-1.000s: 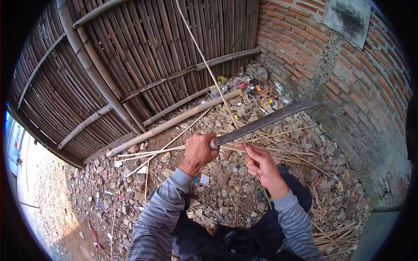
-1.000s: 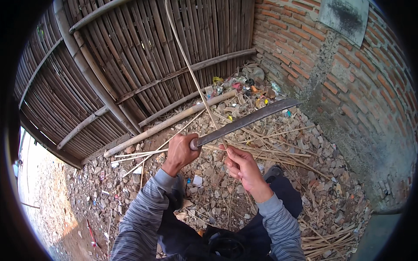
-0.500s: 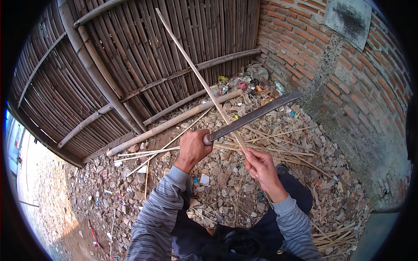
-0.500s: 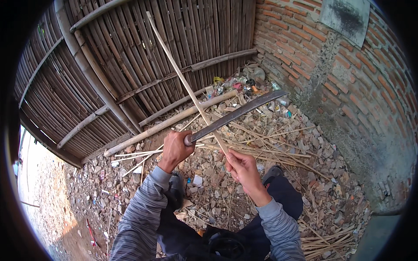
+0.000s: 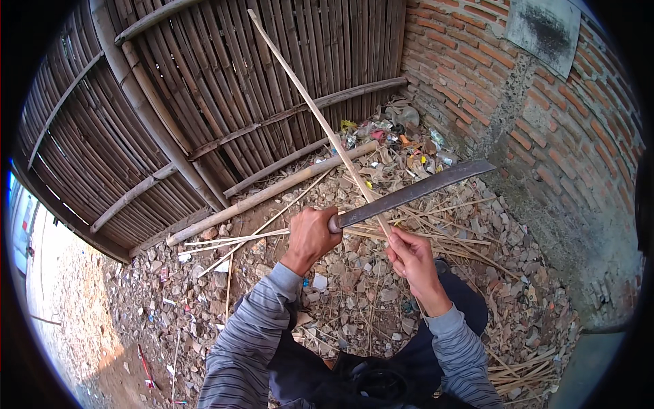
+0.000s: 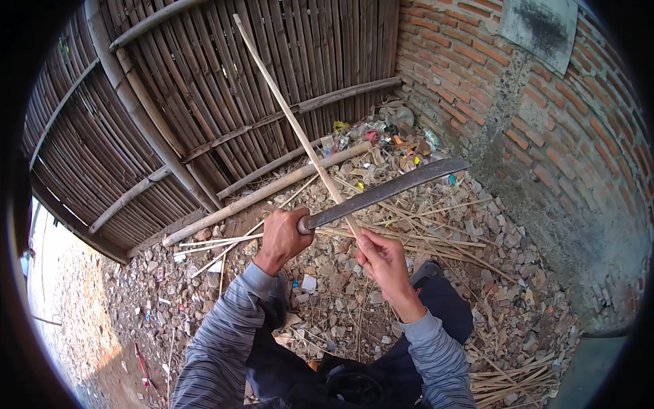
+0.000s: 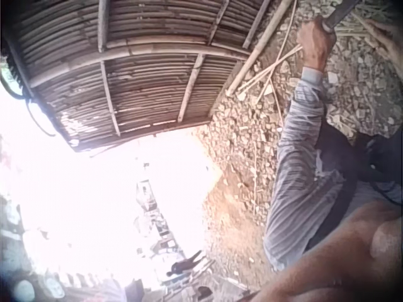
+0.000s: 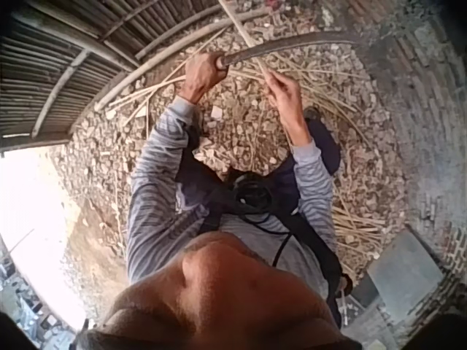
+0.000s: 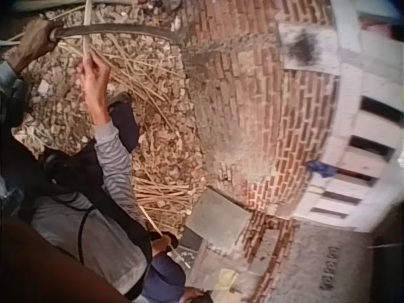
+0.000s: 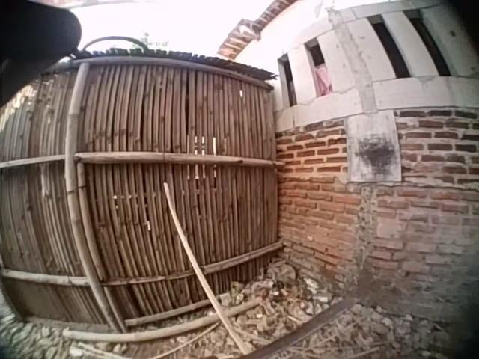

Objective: The person splits, shaves, and trims bamboo strips using a machete.

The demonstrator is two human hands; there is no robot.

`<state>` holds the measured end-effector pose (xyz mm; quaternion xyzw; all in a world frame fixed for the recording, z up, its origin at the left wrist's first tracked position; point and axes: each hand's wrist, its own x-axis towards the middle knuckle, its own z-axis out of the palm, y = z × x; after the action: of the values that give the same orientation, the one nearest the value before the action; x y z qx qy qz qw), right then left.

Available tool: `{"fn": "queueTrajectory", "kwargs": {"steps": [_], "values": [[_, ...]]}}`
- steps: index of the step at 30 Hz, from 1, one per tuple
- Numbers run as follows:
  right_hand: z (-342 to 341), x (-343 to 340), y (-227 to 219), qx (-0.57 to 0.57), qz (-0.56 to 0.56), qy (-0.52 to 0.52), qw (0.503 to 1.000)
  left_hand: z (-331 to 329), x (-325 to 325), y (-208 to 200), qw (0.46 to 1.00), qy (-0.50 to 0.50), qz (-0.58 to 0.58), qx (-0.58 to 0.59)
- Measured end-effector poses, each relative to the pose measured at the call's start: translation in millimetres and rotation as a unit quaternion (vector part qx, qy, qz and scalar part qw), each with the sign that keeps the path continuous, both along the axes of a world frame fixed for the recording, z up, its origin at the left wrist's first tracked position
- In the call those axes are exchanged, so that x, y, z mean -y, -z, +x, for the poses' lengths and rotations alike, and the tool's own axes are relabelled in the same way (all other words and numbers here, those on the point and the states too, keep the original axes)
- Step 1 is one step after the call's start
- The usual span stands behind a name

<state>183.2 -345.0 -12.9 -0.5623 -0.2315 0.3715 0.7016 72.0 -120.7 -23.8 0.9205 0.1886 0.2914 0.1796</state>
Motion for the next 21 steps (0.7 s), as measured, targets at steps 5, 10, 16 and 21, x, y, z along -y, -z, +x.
{"fn": "queueTrajectory", "kwargs": {"steps": [5,10,16,21], "values": [[1,6,-1,0.006,0.005,-0.010,1.000,1,2,-4,1.000,-0.007,0.005,-0.010],[4,1,5,0.028,-0.005,0.013,1.000,2,8,6,0.999,0.023,-0.007,0.030],[-3,4,9,0.079,-0.012,0.035,0.996,1,-2,-8,0.998,-0.051,0.011,-0.026],[-8,5,14,0.053,-0.032,0.020,0.998,-4,-29,-8,0.996,-0.087,-0.002,0.027]]}}
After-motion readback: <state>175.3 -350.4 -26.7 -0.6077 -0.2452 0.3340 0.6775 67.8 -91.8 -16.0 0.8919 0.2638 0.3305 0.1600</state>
